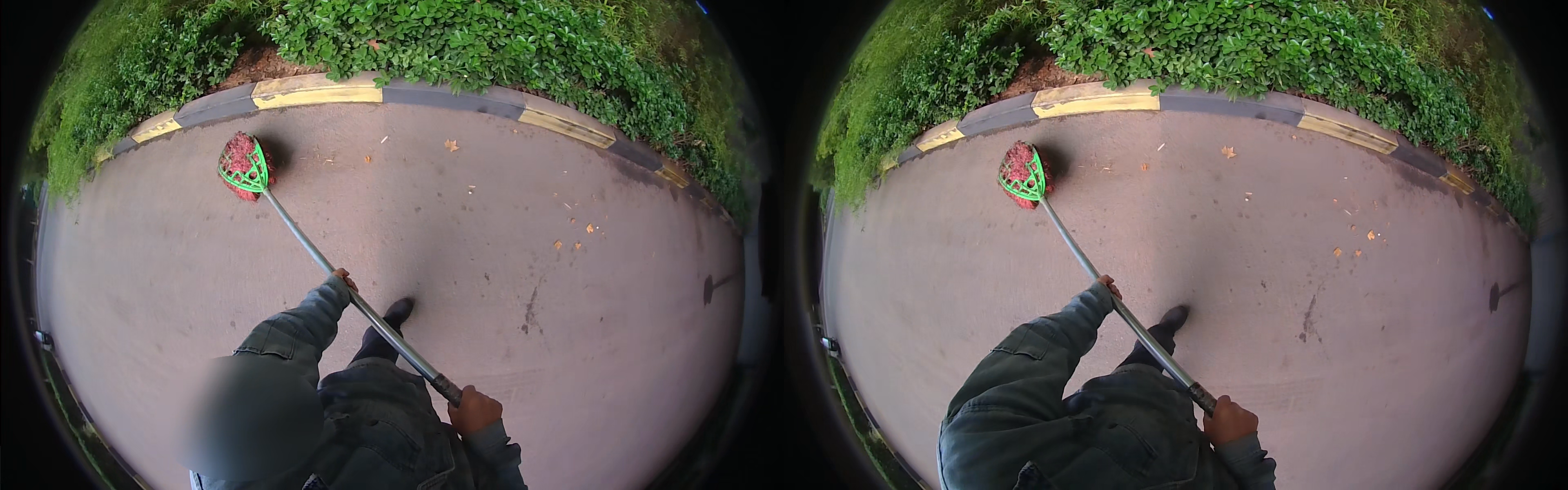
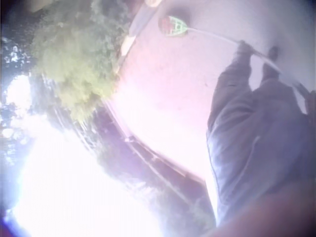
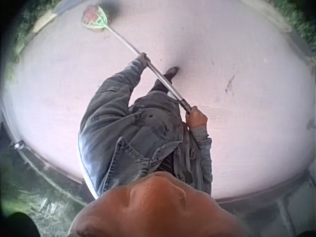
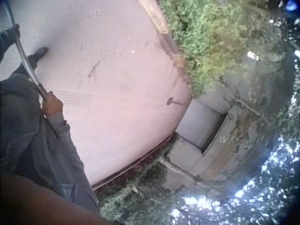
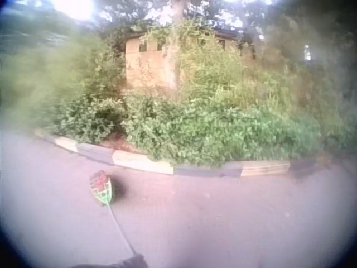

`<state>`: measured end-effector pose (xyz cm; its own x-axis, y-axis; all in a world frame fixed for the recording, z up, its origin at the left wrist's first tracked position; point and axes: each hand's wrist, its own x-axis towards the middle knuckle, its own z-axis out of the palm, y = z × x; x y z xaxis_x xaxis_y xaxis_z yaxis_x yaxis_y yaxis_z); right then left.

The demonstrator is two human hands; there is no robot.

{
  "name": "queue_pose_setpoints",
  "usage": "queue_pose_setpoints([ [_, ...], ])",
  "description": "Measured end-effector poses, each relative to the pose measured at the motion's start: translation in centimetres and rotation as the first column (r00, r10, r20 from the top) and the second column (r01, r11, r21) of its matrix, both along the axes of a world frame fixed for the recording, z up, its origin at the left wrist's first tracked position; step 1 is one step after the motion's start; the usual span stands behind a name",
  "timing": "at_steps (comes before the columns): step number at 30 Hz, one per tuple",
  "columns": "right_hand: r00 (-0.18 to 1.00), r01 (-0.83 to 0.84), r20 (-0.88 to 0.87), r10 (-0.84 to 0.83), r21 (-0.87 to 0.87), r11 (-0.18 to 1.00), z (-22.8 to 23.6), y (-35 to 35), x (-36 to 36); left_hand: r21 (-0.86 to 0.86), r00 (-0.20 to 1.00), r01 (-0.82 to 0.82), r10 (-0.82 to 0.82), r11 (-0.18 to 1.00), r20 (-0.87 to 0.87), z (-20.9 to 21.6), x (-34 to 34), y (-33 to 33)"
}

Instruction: The person sweeps scattered dry leaves on a paved outdoor surface using a long-handled push broom. They move the broom back and forth to gather leaves into a small pile near the curb.

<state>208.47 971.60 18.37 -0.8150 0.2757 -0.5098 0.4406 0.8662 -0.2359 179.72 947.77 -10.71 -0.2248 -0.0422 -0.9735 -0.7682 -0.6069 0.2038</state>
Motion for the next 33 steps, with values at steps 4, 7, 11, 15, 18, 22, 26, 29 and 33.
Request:
queue_pose_setpoints([
  [4,0.997,-0.032,-0.065,0.034,0.042,0.999,1.3,0.6,-8.2,-0.009,0.999,0.038,-0.038,0.999,-0.023,-2.2,-5.6,-0.9],
  [7,1.000,0.018,-0.013,-0.016,0.157,0.987,1.9,2.2,-9.1,0.010,0.998,0.060,-0.060,0.998,0.021,-2.4,-6.7,2.9],
  [11,0.988,0.151,-0.034,-0.148,0.336,0.930,2.3,8.8,-0.7,0.196,0.973,0.011,-0.056,0.981,0.226,-2.5,1.1,16.5],
  [15,0.821,0.391,0.157,-0.548,0.546,0.741,7.8,6.9,13.5,0.318,0.890,0.402,-0.448,0.858,0.082,2.5,16.8,27.8],
  [18,0.702,0.509,0.076,-0.709,0.643,0.572,12.8,0.1,18.4,0.303,0.665,0.680,-0.736,0.668,0.130,7.4,23.6,33.7],
  [22,0.529,0.658,0.036,-0.848,0.613,0.436,11.8,-5.0,15.6,0.250,0.454,0.871,-0.887,0.423,-0.078,10.6,23.9,40.4],
  [26,0.286,0.844,0.007,-0.958,0.472,0.255,9.0,-7.0,19.1,0.194,0.323,0.940,-0.919,0.282,-0.228,13.0,27.7,44.4],
  [29,0.164,0.921,0.105,-0.981,0.340,0.191,6.7,-9.6,26.9,0.141,0.197,0.977,-0.935,0.161,-0.296,15.3,33.2,43.4],
  [33,0.090,0.936,0.238,-0.967,0.310,0.164,2.6,-13.7,35.5,0.186,0.117,0.981,-0.938,0.057,-0.326,17.5,37.5,40.1],
])
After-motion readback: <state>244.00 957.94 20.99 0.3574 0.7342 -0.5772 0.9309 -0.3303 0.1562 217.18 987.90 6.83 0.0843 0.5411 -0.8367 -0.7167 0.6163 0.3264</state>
